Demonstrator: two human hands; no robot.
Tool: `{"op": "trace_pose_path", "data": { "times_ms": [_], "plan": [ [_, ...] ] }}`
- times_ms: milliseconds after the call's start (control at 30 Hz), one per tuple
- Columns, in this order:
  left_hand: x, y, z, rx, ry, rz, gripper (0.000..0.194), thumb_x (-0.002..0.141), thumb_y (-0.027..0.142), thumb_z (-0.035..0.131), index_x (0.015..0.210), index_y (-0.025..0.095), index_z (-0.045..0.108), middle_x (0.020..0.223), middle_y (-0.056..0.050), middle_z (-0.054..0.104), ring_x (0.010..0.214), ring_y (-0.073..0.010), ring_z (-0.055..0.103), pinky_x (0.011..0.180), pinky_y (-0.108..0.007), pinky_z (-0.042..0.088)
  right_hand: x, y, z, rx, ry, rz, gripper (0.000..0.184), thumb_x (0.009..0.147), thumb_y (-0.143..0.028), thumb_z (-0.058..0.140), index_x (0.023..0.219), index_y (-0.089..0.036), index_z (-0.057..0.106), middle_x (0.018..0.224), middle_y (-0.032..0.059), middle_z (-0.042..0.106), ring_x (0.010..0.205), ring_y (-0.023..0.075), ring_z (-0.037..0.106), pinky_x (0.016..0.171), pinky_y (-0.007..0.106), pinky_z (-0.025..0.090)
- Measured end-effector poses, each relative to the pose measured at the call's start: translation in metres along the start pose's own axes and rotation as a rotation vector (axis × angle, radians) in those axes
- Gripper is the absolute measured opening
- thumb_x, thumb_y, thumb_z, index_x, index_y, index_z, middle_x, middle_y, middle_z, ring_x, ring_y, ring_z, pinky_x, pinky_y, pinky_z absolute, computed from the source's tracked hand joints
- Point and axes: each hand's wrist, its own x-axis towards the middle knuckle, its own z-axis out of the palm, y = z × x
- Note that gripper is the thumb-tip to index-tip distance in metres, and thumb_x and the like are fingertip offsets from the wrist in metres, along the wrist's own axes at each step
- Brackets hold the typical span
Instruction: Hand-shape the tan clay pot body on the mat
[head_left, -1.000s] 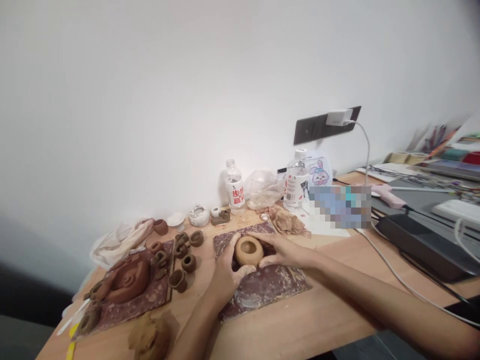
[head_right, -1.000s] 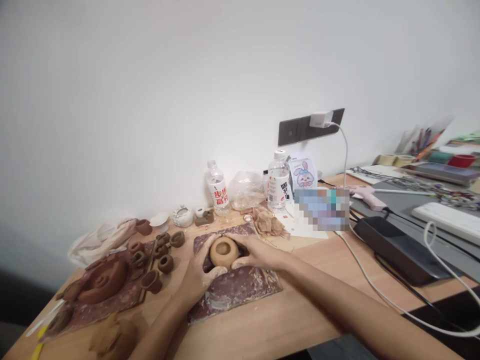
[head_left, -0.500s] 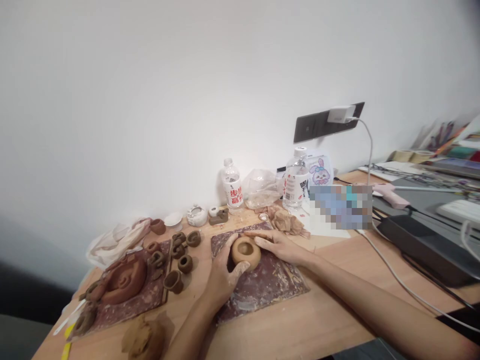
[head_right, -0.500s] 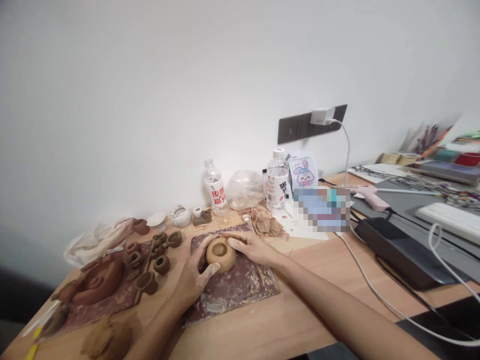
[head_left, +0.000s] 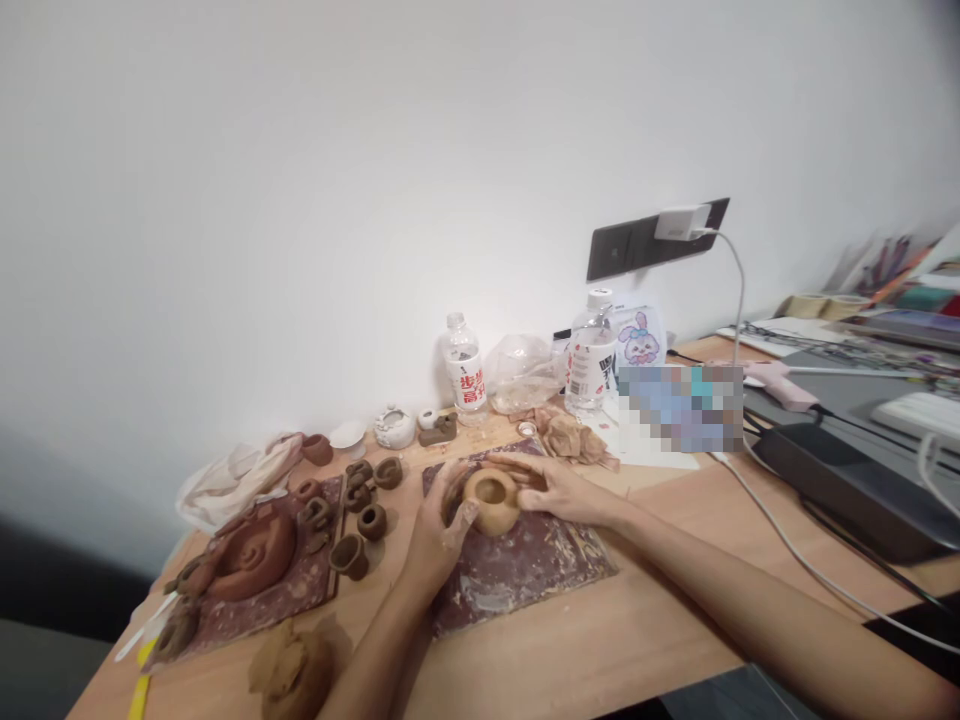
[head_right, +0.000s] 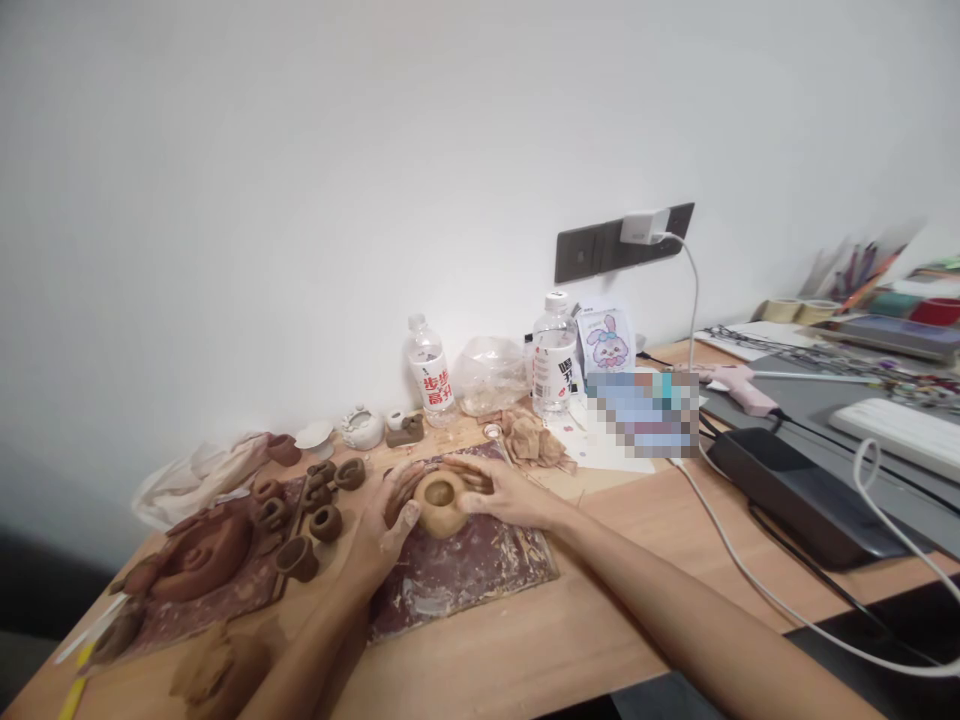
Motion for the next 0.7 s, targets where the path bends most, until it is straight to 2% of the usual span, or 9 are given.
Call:
{"op": "trace_pose_path", "data": {
  "times_ms": [67, 133, 233, 433, 600, 700],
  "plan": [
    [0.000, 0.002, -0.002, -0.010, -0.003, -0.030, 0.063, 0.074, 0.031, 0.069, 0.131, 0.016, 0.048, 0.137, -0.016, 0.055, 0.129, -0.0303, 0.051, 0.111, -0.048, 0.039, -0.001, 0.000, 0.002, 0.017, -0.048, -0.020, 0.093, 0.064, -0.051, 0.081, 0.142, -0.019, 0.041, 0.143, 0.0153, 0.048, 0.131, 0.0296, 0.045, 0.109, 0.046, 0.037],
    [0.000, 0.006, -0.003, 0.056, -0.014, -0.021, 0.066, 0.067, 0.023, 0.075, 0.128, 0.018, 0.052, 0.137, -0.014, 0.056, 0.130, -0.0312, 0.049, 0.112, -0.049, 0.036, -0.001, 0.000, 0.005, -0.092, -0.030, -0.057, 0.095, 0.060, -0.044, 0.085, 0.141, -0.019, 0.042, 0.143, 0.0157, 0.048, 0.131, 0.0302, 0.045, 0.110, 0.047, 0.035],
    [0.000, 0.011, -0.002, 0.111, -0.025, 0.020, 0.060, 0.063, 0.017, 0.076, 0.120, 0.019, 0.058, 0.135, -0.010, 0.057, 0.131, -0.0308, 0.048, 0.114, -0.049, 0.034, -0.001, -0.001, 0.007, -0.242, 0.004, -0.116, 0.091, 0.062, -0.043, 0.083, 0.140, -0.018, 0.043, 0.142, 0.0165, 0.049, 0.130, 0.0311, 0.046, 0.111, 0.048, 0.033],
    [0.002, 0.007, -0.001, -0.105, -0.041, -0.045, 0.067, 0.064, 0.020, 0.074, 0.128, 0.017, 0.051, 0.135, -0.016, 0.056, 0.129, -0.0322, 0.050, 0.111, -0.049, 0.037, -0.002, -0.005, 0.012, -0.264, 0.028, -0.136, 0.087, 0.068, -0.046, 0.079, 0.142, -0.018, 0.040, 0.142, 0.0161, 0.048, 0.130, 0.0309, 0.045, 0.110, 0.048, 0.034],
    [0.001, 0.008, -0.003, 0.079, -0.021, 0.007, 0.064, 0.066, 0.019, 0.073, 0.127, 0.020, 0.051, 0.133, -0.012, 0.058, 0.128, -0.0316, 0.050, 0.112, -0.051, 0.034, -0.002, -0.006, 0.016, -0.304, 0.062, -0.154, 0.077, 0.073, -0.043, 0.075, 0.139, -0.017, 0.043, 0.138, 0.0156, 0.052, 0.127, 0.0303, 0.049, 0.108, 0.048, 0.036],
    [0.001, 0.008, -0.004, 0.040, -0.028, -0.011, 0.069, 0.066, 0.020, 0.074, 0.130, 0.019, 0.046, 0.132, -0.013, 0.058, 0.128, -0.0315, 0.050, 0.112, -0.050, 0.035, -0.002, -0.005, 0.015, -0.282, 0.062, -0.143, 0.078, 0.071, -0.043, 0.077, 0.137, -0.018, 0.044, 0.138, 0.0148, 0.052, 0.127, 0.0307, 0.049, 0.108, 0.048, 0.036]
  ]
}}
